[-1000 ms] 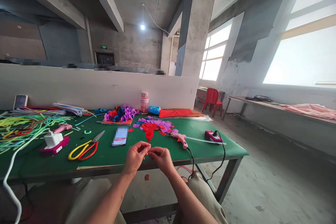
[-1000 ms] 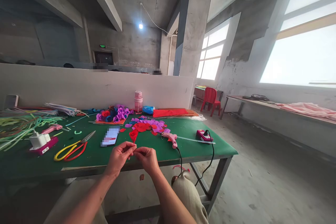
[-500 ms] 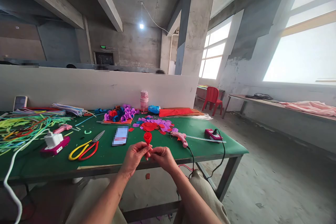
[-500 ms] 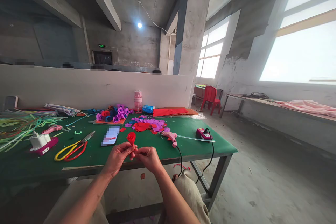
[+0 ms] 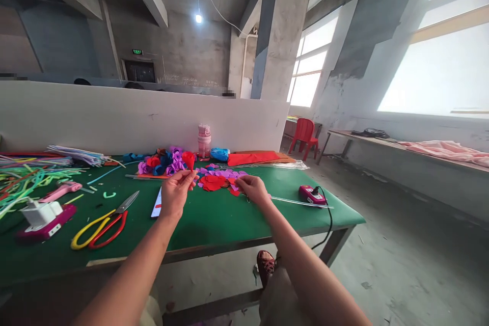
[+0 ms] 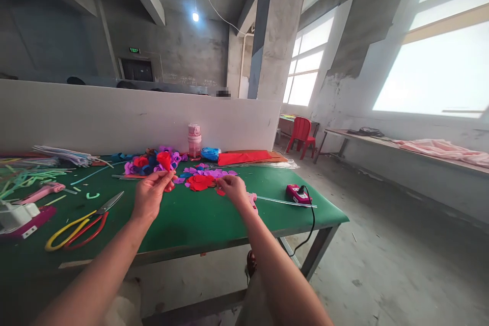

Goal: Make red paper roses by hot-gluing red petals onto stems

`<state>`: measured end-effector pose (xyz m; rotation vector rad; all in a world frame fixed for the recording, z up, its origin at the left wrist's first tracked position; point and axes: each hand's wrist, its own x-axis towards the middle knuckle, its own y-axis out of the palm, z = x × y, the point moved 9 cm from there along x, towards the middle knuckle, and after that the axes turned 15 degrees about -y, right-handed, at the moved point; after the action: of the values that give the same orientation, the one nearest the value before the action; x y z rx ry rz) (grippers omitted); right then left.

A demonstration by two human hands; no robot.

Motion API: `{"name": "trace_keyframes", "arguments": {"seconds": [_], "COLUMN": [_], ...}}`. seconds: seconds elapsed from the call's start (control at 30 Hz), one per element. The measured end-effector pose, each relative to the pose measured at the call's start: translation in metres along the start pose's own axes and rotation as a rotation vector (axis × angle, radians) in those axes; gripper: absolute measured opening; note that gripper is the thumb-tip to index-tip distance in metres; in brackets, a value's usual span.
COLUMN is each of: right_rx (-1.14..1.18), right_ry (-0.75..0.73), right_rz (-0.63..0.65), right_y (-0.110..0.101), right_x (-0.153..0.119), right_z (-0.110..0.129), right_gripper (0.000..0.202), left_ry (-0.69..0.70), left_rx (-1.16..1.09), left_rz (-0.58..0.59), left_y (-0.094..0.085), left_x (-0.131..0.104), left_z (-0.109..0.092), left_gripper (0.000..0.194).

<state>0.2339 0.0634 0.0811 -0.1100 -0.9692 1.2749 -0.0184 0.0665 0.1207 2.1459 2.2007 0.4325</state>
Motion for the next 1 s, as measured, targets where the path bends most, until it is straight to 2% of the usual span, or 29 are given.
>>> {"name": "trace_keyframes", "arguments": {"seconds": [0.07,0.13,0.27,0.4,0.57,0.73,0.87,1.0], "right_rx": [-0.088,-0.182,-0.348,-0.45,-0.448,-0.359,-0.309,-0.278], "right_ry": [-0.004,-0.01,-0.019,-0.037,-0.106,-0.206,-0.233,-0.185], "right_rz": [0.051,0.127,0.277,0.432,0.629,0.765,0.724,0.567], "right_y": [0.005,0.015,0.037,0.053,0.068,0.087,0.09,0.07], "right_x": [0.028,0.055,0.098,0.123,0.127,0.114,0.11,0.116], "right_z": [-0.006,-0.012,-0.03,-0.053,-0.082,-0.1,-0.104,-0.104], "right_gripper": [0.027,0.022,0.019,0.014,0.02,0.036,0.024,0.012], "left_ry": [-0.056,-0.09,-0.055,-0.065,-0.027,-0.081,-0.119,-0.122], "left_rx": [0.05,0.091,0.106,0.192,0.259,0.266,0.265,0.255], "left_rz": [-0.044,-0.039,-0.073,-0.085,-0.076,-0.016,-0.02,-0.02], "left_y": [-0.006,-0.009,-0.018,-0.018,-0.01,-0.003,-0.001,0.001], "left_x": [-0.002,-0.004,-0.003,0.003,0.007,0.01,0.009,0.01], "left_z": [0.014,0.022,0.015,0.006,-0.002,0.008,0.015,0.018], "left_gripper": [0.03,0.03,0.029,0.03,0.026,0.025,0.029,0.03]}}
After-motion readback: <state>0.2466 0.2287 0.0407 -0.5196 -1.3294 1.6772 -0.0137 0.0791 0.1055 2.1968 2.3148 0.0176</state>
